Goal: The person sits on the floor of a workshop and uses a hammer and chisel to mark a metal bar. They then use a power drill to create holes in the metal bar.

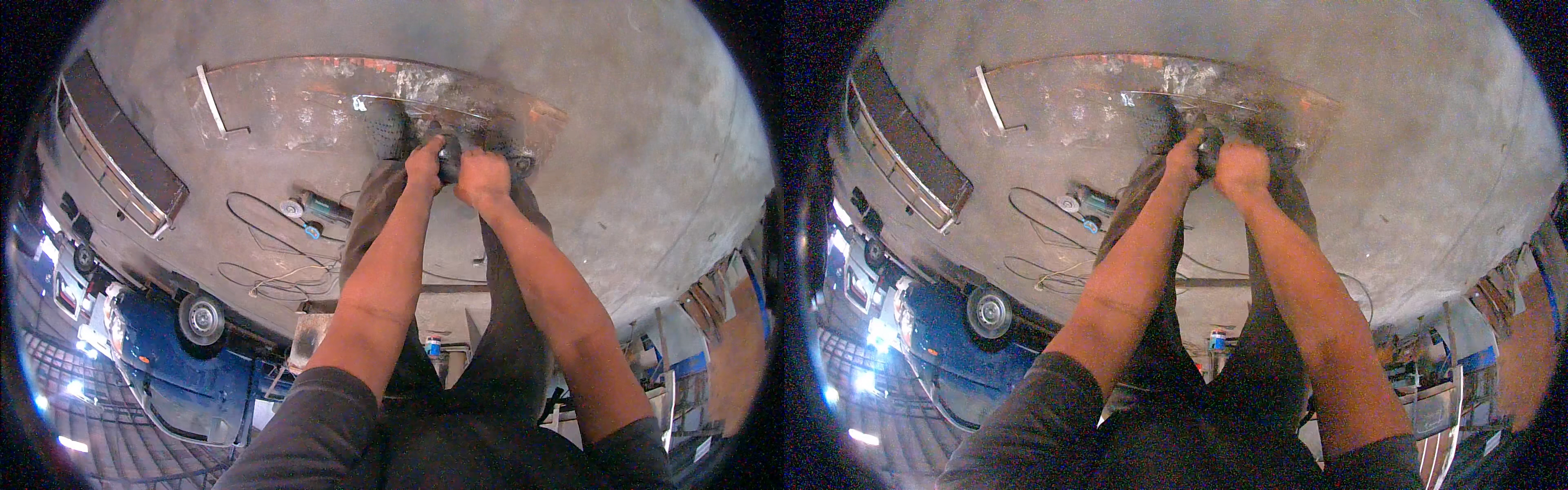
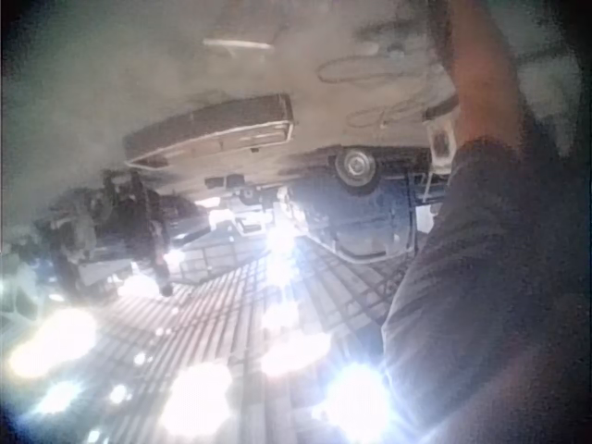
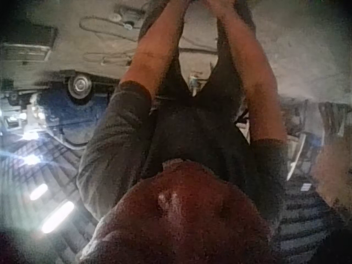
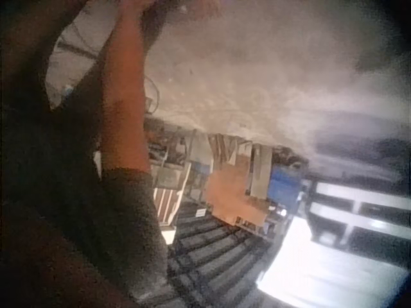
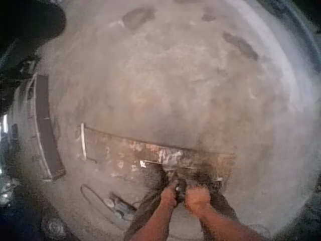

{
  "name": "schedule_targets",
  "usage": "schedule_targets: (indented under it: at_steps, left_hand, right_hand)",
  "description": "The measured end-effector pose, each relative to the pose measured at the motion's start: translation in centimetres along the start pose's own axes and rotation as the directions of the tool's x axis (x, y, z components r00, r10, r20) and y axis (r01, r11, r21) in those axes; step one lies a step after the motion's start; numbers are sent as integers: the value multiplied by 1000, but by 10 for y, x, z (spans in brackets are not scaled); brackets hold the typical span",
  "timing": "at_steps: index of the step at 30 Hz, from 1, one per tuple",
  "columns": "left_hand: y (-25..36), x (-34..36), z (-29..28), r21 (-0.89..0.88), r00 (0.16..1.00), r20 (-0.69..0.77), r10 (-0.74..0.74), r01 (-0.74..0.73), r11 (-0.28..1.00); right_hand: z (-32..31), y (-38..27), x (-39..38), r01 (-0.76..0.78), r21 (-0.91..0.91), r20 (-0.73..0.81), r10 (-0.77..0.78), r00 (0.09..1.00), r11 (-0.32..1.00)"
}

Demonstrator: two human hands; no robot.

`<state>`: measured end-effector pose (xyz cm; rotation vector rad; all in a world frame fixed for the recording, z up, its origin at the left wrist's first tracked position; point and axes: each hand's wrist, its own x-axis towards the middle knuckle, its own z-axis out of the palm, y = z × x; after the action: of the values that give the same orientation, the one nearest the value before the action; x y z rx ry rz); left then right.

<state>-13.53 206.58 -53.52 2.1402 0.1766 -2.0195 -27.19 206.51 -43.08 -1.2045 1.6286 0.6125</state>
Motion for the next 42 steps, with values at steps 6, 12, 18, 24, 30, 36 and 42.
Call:
schedule_targets:
  at_steps: [6,12,18,24,30,36,42]
  left_hand:
    - [19,5,5,289,997,-57,45,-27,957]
    - [15,-2,-1,669,960,-56,273,-167,724]
    - [27,-3,0,364,997,13,75,-75,928]
    - [15,7,3,769,938,-16,345,-209,604]
    - [20,-7,-4,777,938,-10,347,-210,593]
    - [27,-22,22,832,932,0,364,-202,516]
    - [20,7,-6,710,964,-2,264,-185,680]
  right_hand:
    - [10,-4,7,-113,185,48,106,993,976]
    - [20,-12,-10,-177,306,91,157,983,935]
    - [15,-15,-4,-127,218,-15,133,991,968]
    - [27,-8,-7,-195,357,99,170,980,914]
    - [43,-22,-11,-213,389,49,210,976,896]
    - [37,0,-7,-185,369,96,161,982,911]
    - [27,-12,-1,-192,393,139,148,979,899]
